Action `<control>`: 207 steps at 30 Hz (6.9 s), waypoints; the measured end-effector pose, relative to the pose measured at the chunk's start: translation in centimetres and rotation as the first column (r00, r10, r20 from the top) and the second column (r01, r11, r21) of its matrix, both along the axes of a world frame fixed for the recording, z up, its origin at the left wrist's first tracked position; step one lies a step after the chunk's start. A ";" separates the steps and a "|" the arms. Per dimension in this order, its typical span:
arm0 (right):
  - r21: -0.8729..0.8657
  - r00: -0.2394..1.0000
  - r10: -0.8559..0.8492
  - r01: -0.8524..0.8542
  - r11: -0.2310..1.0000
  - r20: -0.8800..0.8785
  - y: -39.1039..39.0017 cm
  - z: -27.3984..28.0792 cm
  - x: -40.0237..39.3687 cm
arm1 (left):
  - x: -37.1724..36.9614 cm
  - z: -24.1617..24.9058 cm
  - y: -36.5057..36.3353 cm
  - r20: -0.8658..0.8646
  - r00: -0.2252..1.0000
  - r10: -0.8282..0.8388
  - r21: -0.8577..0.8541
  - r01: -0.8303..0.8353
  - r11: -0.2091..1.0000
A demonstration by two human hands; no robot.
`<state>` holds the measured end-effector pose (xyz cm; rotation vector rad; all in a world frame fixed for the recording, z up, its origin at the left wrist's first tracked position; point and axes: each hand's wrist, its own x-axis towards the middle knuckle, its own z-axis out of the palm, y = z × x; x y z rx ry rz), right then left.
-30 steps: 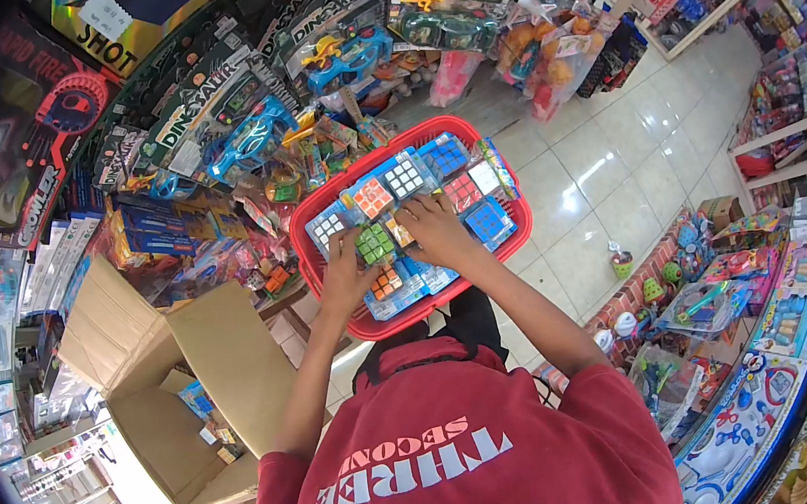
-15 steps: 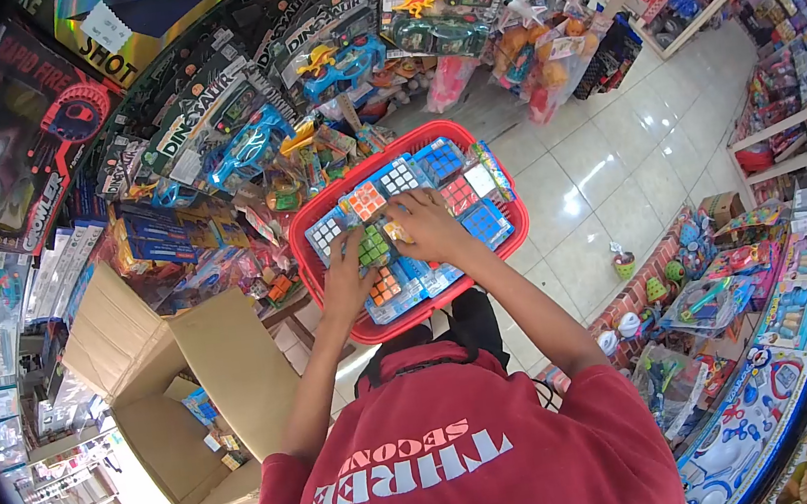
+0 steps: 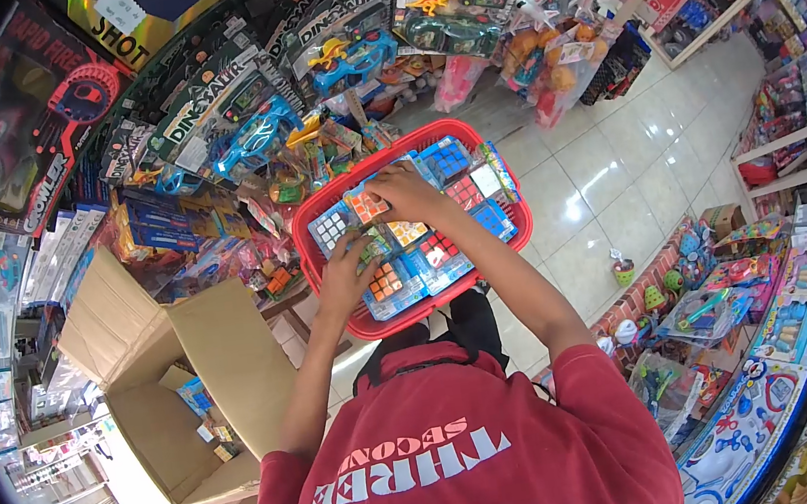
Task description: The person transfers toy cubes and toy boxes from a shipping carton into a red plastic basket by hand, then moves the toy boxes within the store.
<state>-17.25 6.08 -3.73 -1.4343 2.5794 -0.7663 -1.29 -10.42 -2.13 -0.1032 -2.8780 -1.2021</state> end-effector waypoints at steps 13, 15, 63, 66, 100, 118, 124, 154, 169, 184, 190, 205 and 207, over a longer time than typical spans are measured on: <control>-0.062 0.999 -0.015 0.013 0.998 -0.046 0.6 0.3 0.8 | -0.2 -1.3 -0.4 -0.075 0.995 -0.067 0.073 0.073 0.995; -0.103 0.994 -0.035 0.024 0.994 -0.100 0.8 0.1 1.0 | -0.1 -1.3 -0.2 -0.100 0.993 -0.058 0.039 0.062 0.997; -0.327 0.873 -0.002 0.185 0.927 0.487 9.6 2.9 17.5 | 11.5 1.1 4.3 -0.250 0.865 0.435 0.217 -0.388 0.896; -0.246 0.527 0.150 0.116 0.962 0.837 10.9 -0.1 21.5 | 16.2 -0.2 7.4 -0.129 0.795 0.593 0.349 -0.523 0.778; 0.475 0.480 -0.402 -0.035 0.879 0.780 -2.6 -26.4 50.2 | 66.6 -29.2 -7.7 0.728 0.495 0.474 0.167 -0.799 0.578; -0.214 0.157 0.479 -0.746 0.630 0.864 -24.3 12.8 49.4 | 56.0 5.6 -24.2 -0.182 0.587 0.789 0.440 -0.668 0.600; -0.206 0.383 0.492 -0.586 0.784 0.782 -33.6 15.6 44.8 | 49.1 9.7 -35.5 -0.090 0.828 0.553 0.240 -0.521 0.819; 0.530 0.942 -0.194 0.021 0.848 0.273 -48.7 -15.4 29.7 | 38.5 -9.2 -53.8 0.660 0.715 0.230 -0.089 -0.230 0.969; 0.243 0.368 -0.090 -0.394 0.886 0.925 -54.9 -2.8 37.5 | 37.4 0.8 -50.0 0.612 0.788 0.064 0.334 -0.331 0.883; 0.304 0.725 0.504 -0.668 0.679 0.469 -52.4 -14.8 51.4 | 44.4 -4.6 -52.4 0.625 0.630 0.460 -0.199 -0.441 0.875; 0.403 0.784 0.461 -0.613 0.680 0.415 -50.5 -15.9 51.6 | 44.5 -5.5 -53.0 0.715 0.673 0.188 0.003 -0.272 0.962; 0.315 0.464 -0.019 -0.569 0.759 0.885 -52.1 -6.3 40.6 | 43.0 -3.7 -51.9 0.799 0.600 -0.051 0.149 -0.114 0.982; 0.290 0.506 -0.025 -0.454 0.842 0.862 -51.8 -3.3 40.6 | 42.9 -2.0 -51.3 0.687 0.726 -0.002 0.141 -0.130 0.982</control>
